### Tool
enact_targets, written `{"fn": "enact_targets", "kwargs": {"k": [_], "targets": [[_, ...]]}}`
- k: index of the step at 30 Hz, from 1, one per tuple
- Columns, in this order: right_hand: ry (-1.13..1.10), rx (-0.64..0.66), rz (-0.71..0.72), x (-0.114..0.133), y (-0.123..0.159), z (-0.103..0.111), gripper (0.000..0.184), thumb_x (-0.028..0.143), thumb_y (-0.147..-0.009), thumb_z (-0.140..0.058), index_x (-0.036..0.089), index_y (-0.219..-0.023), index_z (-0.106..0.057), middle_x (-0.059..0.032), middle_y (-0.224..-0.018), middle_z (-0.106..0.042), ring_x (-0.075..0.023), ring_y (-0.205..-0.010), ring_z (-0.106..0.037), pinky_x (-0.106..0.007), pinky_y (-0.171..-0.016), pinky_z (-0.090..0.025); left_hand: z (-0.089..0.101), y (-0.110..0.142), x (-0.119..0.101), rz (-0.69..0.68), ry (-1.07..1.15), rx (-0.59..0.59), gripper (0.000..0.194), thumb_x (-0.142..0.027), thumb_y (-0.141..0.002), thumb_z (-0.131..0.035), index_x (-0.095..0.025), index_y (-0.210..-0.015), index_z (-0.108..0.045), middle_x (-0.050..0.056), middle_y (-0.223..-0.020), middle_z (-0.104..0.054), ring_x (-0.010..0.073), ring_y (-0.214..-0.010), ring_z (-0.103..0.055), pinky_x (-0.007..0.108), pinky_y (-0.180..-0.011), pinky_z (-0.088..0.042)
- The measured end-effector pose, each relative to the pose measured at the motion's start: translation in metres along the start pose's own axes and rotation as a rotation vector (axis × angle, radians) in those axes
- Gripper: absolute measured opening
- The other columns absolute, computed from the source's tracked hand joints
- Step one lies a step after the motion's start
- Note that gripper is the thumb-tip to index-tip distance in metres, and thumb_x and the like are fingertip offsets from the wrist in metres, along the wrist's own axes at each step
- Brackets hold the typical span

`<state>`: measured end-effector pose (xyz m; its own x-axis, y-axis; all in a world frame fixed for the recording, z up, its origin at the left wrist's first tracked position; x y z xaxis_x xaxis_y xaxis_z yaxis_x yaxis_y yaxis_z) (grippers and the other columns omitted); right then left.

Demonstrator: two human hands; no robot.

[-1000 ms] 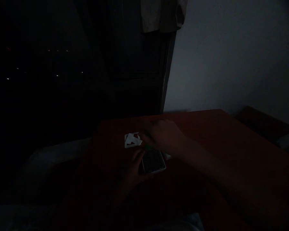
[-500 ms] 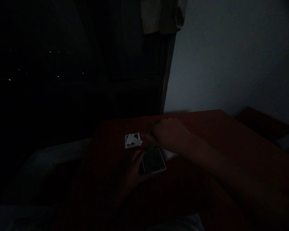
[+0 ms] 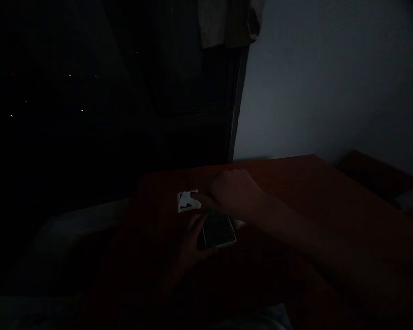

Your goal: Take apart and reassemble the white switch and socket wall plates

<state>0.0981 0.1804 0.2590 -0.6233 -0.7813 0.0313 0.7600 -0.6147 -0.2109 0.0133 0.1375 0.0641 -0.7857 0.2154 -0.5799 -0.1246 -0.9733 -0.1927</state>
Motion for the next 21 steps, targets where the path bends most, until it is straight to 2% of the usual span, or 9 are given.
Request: {"fn": "enact_targets", "kwargs": {"k": [3, 5, 6, 9, 11, 13, 15, 18, 21], "targets": [[-0.148, 0.05, 0.159, 0.014, 0.003, 0.003, 0.027, 0.031, -0.092, -0.047, 0.016, -0.112, -0.056, -0.0099, -0.096, -0.071, -0.0218, -0.082, -0.067, -0.028, -0.06, -0.041, 0.0, 0.0, -0.001, 0.001, -0.012, 0.011, 0.08, -0.032, -0.066, -0.078, -0.022, -0.137, -0.042, 0.013, -0.144, -0.041, 0.034, -0.13, -0.043, 0.049, -0.106, -0.039], [-0.253, 0.112, 0.23, 0.02, 0.007, 0.003, 0.04, 0.028, -0.086, -0.055, 0.016, -0.123, -0.049, -0.0096, -0.102, -0.07, -0.0207, -0.086, -0.066, -0.026, -0.06, -0.041, 0.001, -0.001, -0.002, -0.005, -0.011, 0.014, 0.08, -0.033, -0.067, -0.078, -0.021, -0.137, -0.042, 0.013, -0.143, -0.042, 0.0337, -0.129, -0.044, 0.048, -0.105, -0.04], [-0.265, 0.125, 0.22, 0.019, 0.008, 0.002, 0.044, 0.028, -0.083, -0.058, 0.016, -0.125, -0.048, -0.0096, -0.103, -0.07, -0.0208, -0.085, -0.066, -0.025, -0.058, -0.041, 0.001, -0.001, -0.003, -0.008, -0.009, 0.01, 0.08, -0.033, -0.067, -0.078, -0.022, -0.137, -0.042, 0.013, -0.143, -0.042, 0.0337, -0.129, -0.044, 0.048, -0.105, -0.04], [-0.109, 0.065, 0.05, 0.007, 0.002, 0.003, 0.033, 0.039, -0.088, -0.052, 0.014, -0.108, -0.059, -0.0119, -0.093, -0.071, -0.0248, -0.079, -0.067, -0.029, -0.056, -0.04, 0.001, 0.0, -0.003, -0.006, 0.002, 0.009, 0.08, -0.034, -0.068, -0.077, -0.022, -0.138, -0.04, 0.013, -0.144, -0.041, 0.0339, -0.131, -0.042, 0.048, -0.106, -0.039], [0.008, 0.037, -0.04, 0.001, -0.001, 0.003, 0.04, 0.045, -0.094, -0.04, 0.013, -0.092, -0.064, -0.0139, -0.085, -0.071, -0.0275, -0.076, -0.068, -0.031, -0.056, -0.04, 0.0, 0.0, -0.001, -0.005, 0.01, 0.009, 0.081, -0.034, -0.068, -0.078, -0.023, -0.139, -0.039, 0.013, -0.145, -0.039, 0.0335, -0.132, -0.04, 0.047, -0.107, -0.038], [0.009, 0.048, 0.006, 0.005, -0.002, 0.002, 0.039, 0.044, -0.095, -0.038, 0.015, -0.093, -0.064, -0.0128, -0.085, -0.072, -0.0269, -0.076, -0.068, -0.031, -0.057, -0.04, -0.001, 0.0, -0.001, -0.022, 0.014, 0.0, 0.081, -0.034, -0.068, -0.078, -0.023, -0.139, -0.039, 0.013, -0.145, -0.039, 0.0326, -0.132, -0.04, 0.046, -0.108, -0.037], [-0.076, 0.061, 0.12, 0.013, 0.0, 0.004, 0.03, 0.037, -0.093, -0.045, 0.016, -0.109, -0.06, -0.0105, -0.092, -0.072, -0.0242, -0.078, -0.068, -0.03, -0.058, -0.04, 0.0, 0.0, -0.002, -0.04, 0.01, -0.008, 0.081, -0.036, -0.069, -0.077, -0.023, -0.139, -0.039, 0.013, -0.144, -0.04, 0.0321, -0.131, -0.042, 0.046, -0.108, -0.036], [-0.216, 0.134, 0.259, 0.021, 0.006, 0.005, 0.036, 0.027, -0.087, -0.055, 0.017, -0.122, -0.052, -0.0097, -0.102, -0.07, -0.0205, -0.083, -0.066, -0.026, -0.06, -0.042, 0.001, 0.0, -0.002, -0.033, -0.011, -0.006, 0.082, -0.038, -0.068, -0.077, -0.024, -0.139, -0.039, 0.012, -0.144, -0.04, 0.0331, -0.129, -0.043, 0.048, -0.106, -0.037], [-0.148, 0.094, 0.171, 0.014, 0.004, 0.004, 0.034, 0.034, -0.086, -0.056, 0.017, -0.115, -0.055, -0.0108, -0.099, -0.07, -0.0225, -0.08, -0.067, -0.027, -0.057, -0.041, 0.001, 0.001, 0.0, -0.028, -0.047, -0.012, 0.084, -0.04, -0.066, -0.079, -0.025, -0.139, -0.04, 0.012, -0.145, -0.04, 0.0353, -0.132, -0.039, 0.051, -0.107, -0.036]]}}
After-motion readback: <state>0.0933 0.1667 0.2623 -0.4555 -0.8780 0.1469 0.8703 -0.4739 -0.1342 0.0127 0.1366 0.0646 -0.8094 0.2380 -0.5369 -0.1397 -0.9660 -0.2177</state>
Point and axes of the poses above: each hand's wrist, its own y-axis away from the middle knuckle, its own z-axis out of the back of the hand, x = y × z, the point moved 9 cm from there along -y, towards the middle knuckle
